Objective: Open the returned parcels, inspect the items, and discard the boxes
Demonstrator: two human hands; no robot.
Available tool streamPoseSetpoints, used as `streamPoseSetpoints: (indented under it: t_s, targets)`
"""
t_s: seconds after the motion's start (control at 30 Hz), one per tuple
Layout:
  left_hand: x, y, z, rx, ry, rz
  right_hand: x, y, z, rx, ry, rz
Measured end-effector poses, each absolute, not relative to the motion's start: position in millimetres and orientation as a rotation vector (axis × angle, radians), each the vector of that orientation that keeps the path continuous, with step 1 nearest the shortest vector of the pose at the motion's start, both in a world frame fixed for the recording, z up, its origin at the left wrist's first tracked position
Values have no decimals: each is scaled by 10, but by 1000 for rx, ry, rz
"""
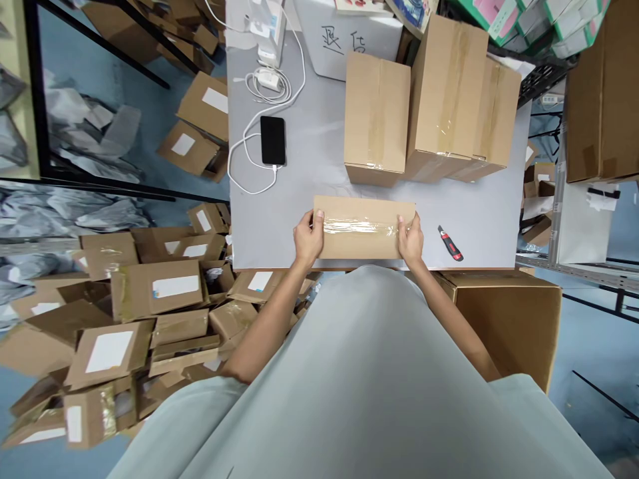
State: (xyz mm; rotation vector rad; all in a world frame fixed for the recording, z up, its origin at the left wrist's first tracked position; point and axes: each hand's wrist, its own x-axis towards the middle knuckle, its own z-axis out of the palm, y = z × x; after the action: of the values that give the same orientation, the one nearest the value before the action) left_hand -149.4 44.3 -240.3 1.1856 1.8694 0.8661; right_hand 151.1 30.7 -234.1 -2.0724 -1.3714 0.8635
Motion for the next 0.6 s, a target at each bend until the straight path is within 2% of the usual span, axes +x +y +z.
streamPoseSetpoints:
  t_s: [0.6]
  targets:
    - [-1520, 450, -2493, 1234, 1901, 814, 1505, 303, -2404, -2097, -1397, 826]
